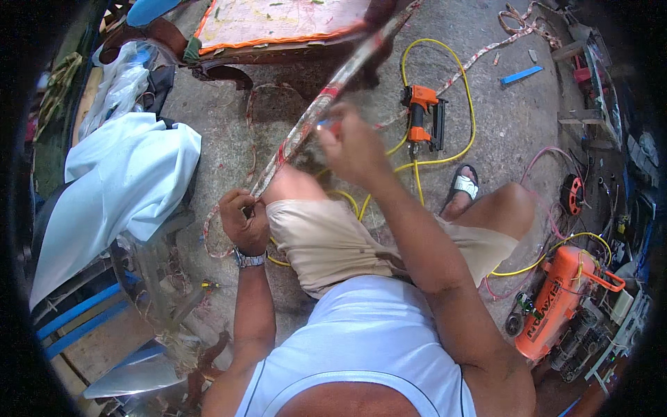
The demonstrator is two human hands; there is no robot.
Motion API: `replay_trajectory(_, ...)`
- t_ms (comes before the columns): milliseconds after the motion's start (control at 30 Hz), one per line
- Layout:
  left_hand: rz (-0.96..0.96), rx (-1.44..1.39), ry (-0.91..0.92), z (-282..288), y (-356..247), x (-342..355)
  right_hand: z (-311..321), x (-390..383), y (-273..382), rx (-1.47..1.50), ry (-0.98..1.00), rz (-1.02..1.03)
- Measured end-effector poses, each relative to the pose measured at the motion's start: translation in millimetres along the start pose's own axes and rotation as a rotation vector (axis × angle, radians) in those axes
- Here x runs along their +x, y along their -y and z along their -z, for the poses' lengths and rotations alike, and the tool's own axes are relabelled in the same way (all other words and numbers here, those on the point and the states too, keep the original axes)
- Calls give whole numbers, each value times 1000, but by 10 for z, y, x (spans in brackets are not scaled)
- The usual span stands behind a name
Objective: Applying and securing fabric/trim to a wooden chair frame using a staple gun and heat source.
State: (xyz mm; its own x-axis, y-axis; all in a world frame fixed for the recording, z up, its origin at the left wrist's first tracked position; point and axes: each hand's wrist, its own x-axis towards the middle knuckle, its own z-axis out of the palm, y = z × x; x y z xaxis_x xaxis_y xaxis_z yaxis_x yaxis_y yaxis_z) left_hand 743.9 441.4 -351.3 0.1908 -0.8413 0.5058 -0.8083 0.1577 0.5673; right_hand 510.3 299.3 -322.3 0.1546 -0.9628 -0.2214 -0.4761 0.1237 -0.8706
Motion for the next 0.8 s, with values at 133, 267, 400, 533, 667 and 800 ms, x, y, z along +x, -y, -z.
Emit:
replay_trajectory(133, 29, -33, 17, 4, 34, -26, 92, 148, -12, 25, -113, 155)
replay_trajectory(267, -14, 17, 7, 29, 45, -17, -92, -41, 52, -20, 36, 78)
replay_trajectory(400, -14, 10, -7, 54, -23, 50, -411, -319, 170, -112, 184, 96)
replay_trajectory(533, -7, 4, -3, 98, -2, 25, -710, -541, 242, -141, 321, 114)
replay_trajectory(667, 57, -97, -50, 88, 19, -39, -813, -640, 251, -129, 308, 305)
replay_trajectory(800, -45, 46, -51, 102, 113, -72, -725, -582, 282, -140, 360, 98)
